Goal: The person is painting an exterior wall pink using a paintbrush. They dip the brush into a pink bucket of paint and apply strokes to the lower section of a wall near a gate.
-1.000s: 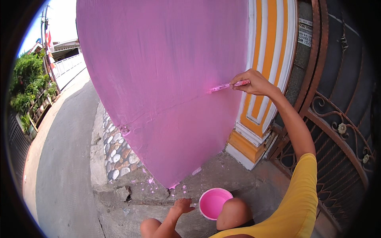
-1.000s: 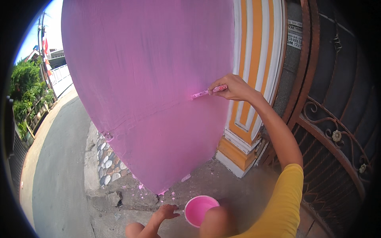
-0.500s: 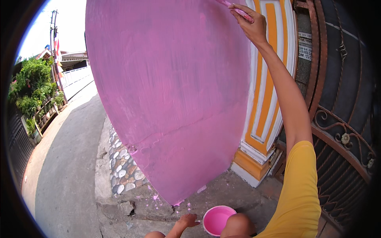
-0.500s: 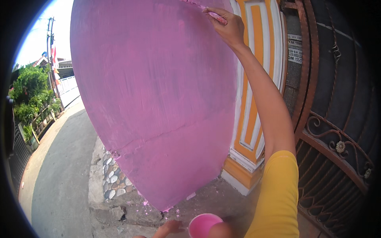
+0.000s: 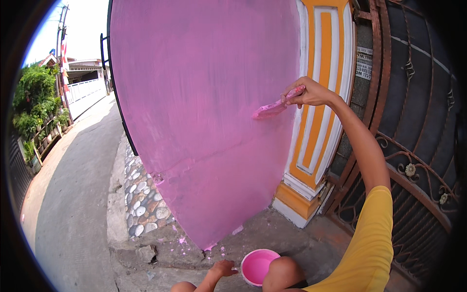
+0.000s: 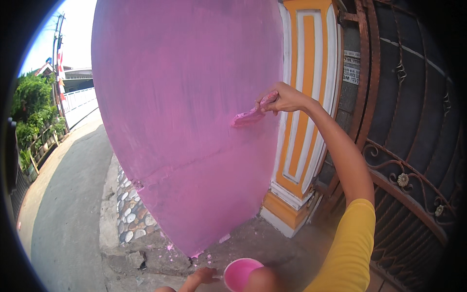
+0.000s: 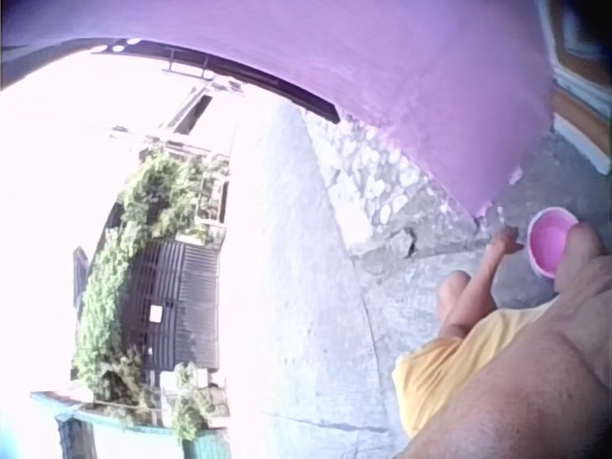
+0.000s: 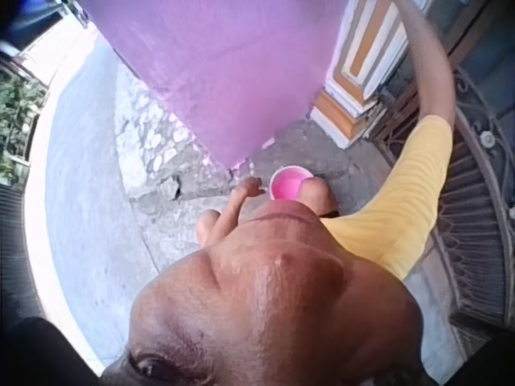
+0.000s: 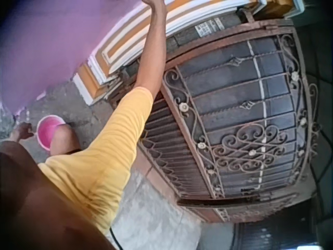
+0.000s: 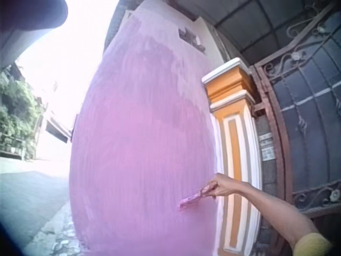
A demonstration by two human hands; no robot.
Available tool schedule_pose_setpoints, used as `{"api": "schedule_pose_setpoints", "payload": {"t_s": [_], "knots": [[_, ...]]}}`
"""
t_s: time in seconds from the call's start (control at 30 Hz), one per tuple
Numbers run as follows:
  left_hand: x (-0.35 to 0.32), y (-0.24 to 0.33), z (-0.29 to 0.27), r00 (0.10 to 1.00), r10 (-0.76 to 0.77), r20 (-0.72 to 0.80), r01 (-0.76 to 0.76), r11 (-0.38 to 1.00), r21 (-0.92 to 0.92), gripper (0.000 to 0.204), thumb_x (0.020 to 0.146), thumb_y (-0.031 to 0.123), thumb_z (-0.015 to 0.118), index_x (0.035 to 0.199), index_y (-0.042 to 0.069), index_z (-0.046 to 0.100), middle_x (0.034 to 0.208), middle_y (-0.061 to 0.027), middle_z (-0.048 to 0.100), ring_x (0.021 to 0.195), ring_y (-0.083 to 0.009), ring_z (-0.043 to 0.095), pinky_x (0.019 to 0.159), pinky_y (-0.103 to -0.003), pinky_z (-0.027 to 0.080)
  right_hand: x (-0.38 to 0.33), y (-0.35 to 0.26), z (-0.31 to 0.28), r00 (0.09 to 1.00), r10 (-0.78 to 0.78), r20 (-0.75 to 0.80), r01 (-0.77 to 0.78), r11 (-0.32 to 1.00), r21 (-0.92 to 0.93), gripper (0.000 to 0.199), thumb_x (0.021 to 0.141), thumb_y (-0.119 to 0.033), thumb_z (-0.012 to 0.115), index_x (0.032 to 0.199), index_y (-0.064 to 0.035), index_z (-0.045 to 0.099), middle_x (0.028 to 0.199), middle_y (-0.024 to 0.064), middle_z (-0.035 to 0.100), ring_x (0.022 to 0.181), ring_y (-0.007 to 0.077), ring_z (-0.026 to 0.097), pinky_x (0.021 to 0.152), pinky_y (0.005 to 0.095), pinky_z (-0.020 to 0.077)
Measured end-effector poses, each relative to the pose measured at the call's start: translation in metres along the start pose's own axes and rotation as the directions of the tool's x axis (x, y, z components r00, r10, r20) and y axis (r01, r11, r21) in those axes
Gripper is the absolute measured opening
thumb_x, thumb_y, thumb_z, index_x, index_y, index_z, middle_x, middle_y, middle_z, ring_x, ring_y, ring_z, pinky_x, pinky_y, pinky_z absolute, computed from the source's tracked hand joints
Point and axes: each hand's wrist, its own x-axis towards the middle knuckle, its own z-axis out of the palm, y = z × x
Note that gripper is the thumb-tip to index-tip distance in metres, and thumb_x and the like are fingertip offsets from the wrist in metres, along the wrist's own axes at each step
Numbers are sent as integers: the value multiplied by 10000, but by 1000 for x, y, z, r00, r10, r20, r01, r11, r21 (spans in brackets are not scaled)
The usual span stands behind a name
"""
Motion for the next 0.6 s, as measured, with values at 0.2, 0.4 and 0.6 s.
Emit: {"api": "schedule_pose_setpoints", "payload": {"t_s": [0.2, 0.4, 0.6], "knots": [[-7, -9, -8, 995, -98, 2, 98, 995, 22, 560, 821, 552, 603, 1126, 82, 600, 1087, -135, 656, 1071, -335, 601, 883, -449, 487, 52, -9, -101, 759, -295, -580, 230, 956, -185, 184, 841, -137, 715, 1010, -67, 710, 853, 6, 674, 638, 77, 578, 551, 209, 491], [-11, -3, -9, 996, -89, 18, 88, 996, 10, 559, 832, 557, 585, 1130, 84, 594, 1097, -144, 651, 1078, -339, 597, 875, -461, 491, 76, 3, -83, 358, -256, -898, 362, 924, -119, 168, 850, -165, 698, 1013, -147, 729, 791, -3, 685, 590, 80, 575, 578, 226, 480], [-8, 3, -11, 996, -84, -8, 84, 996, -36, 548, 830, 552, 587, 1118, 86, 604, 1098, -143, 649, 1066, -337, 604, 864, -464, 492, 2, 60, 38, 686, -172, -707, 167, 983, -76, 194, 825, -120, 713, 1017, -107, 730, 927, 44, 726, 803, 142, 670, 787, 274, 517]]}}
